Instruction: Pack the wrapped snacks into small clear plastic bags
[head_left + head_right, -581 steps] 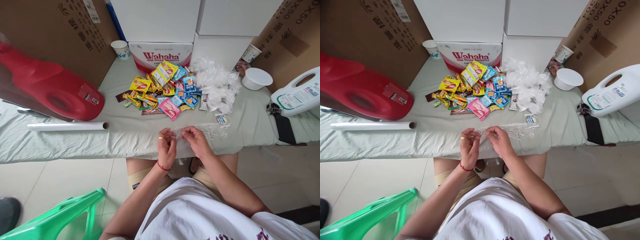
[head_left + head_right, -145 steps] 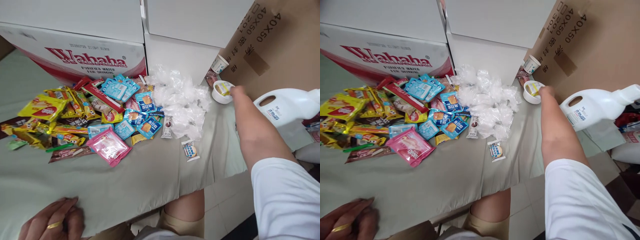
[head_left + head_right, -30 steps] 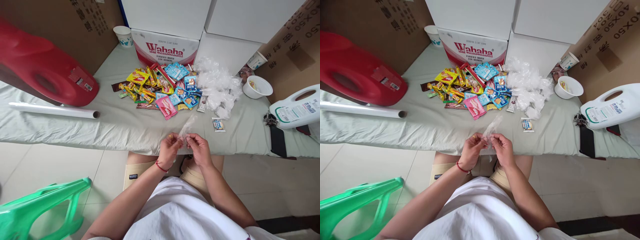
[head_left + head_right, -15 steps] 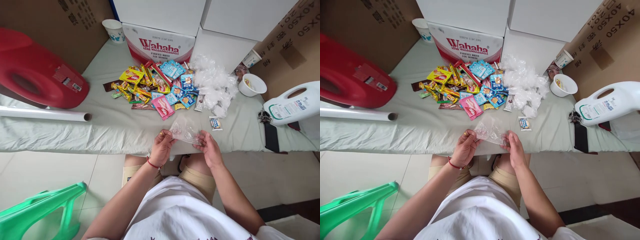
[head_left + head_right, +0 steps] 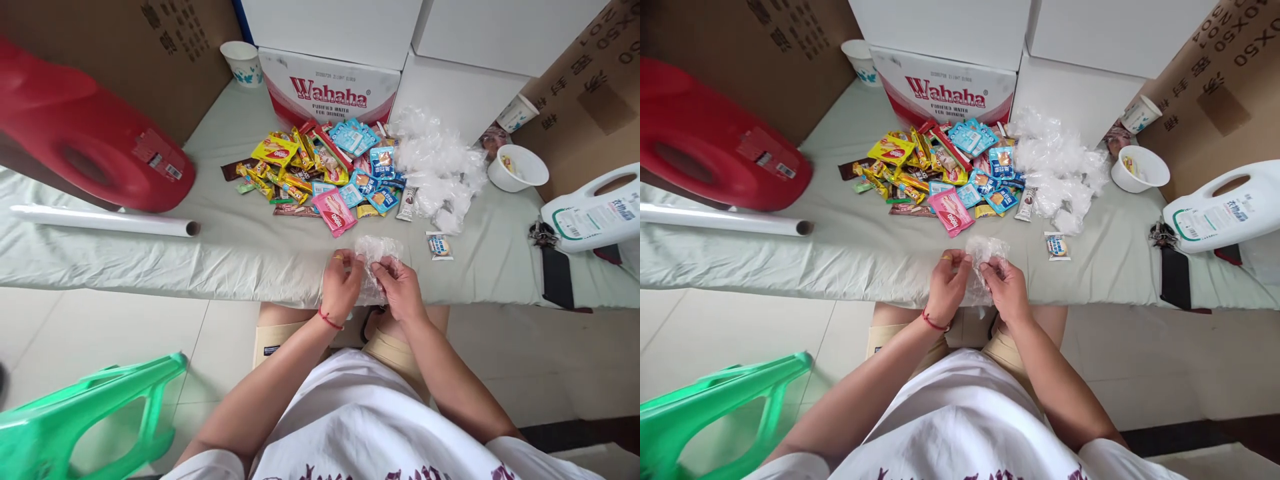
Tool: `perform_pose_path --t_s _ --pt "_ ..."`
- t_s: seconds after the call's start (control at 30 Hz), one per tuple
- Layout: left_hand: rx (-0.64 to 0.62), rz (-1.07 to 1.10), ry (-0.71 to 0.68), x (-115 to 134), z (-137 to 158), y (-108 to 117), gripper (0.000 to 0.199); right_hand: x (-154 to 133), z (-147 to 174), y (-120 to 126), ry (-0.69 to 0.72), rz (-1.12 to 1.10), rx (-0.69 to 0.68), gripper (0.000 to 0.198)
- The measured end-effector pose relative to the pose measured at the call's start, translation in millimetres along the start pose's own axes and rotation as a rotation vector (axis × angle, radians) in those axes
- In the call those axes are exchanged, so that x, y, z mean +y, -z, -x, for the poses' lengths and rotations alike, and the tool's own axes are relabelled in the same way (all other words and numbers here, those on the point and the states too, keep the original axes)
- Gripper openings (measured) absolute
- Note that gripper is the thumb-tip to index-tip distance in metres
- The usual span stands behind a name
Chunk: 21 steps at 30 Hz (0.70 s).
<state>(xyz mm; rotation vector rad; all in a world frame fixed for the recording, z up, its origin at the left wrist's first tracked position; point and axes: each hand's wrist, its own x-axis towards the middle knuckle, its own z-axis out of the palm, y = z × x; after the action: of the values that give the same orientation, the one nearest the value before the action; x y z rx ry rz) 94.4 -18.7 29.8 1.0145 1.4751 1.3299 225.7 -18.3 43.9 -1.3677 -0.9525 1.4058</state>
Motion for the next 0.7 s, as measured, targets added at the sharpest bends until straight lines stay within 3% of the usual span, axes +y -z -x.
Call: perform_pose_path --t_s 0.17,0.33,0.43,0.57,0.7 --pt "0.085 0.038 0.041 -13.1 -16.1 -2.2 0.022 2.3 -0.4 20.6 0.016 -0.035 0.123 0.050" --pt "0.186 -0.090 0.015 -19.8 -33.3 28.3 0.021 7.7 -5.6 60.9 0.014 0.002 0.282 0.048" --pt "0.228 -0.131 -0.011 -23.8 -42.6 43.9 0.022 9.8 -10.0 82.3 0.025 0.050 0.305 0.047" --pt "0.201 -0.149 -0.023 -28.0 -43.8 48.3 0.022 11.0 -18.6 104.1 0.095 0.260 0.257 0.041" --pt "0.163 -0.162 -0.065 -28.8 -37.8 43.6 0.021 6.5 -30.3 114.4 0.225 0.401 0.347 0.036"
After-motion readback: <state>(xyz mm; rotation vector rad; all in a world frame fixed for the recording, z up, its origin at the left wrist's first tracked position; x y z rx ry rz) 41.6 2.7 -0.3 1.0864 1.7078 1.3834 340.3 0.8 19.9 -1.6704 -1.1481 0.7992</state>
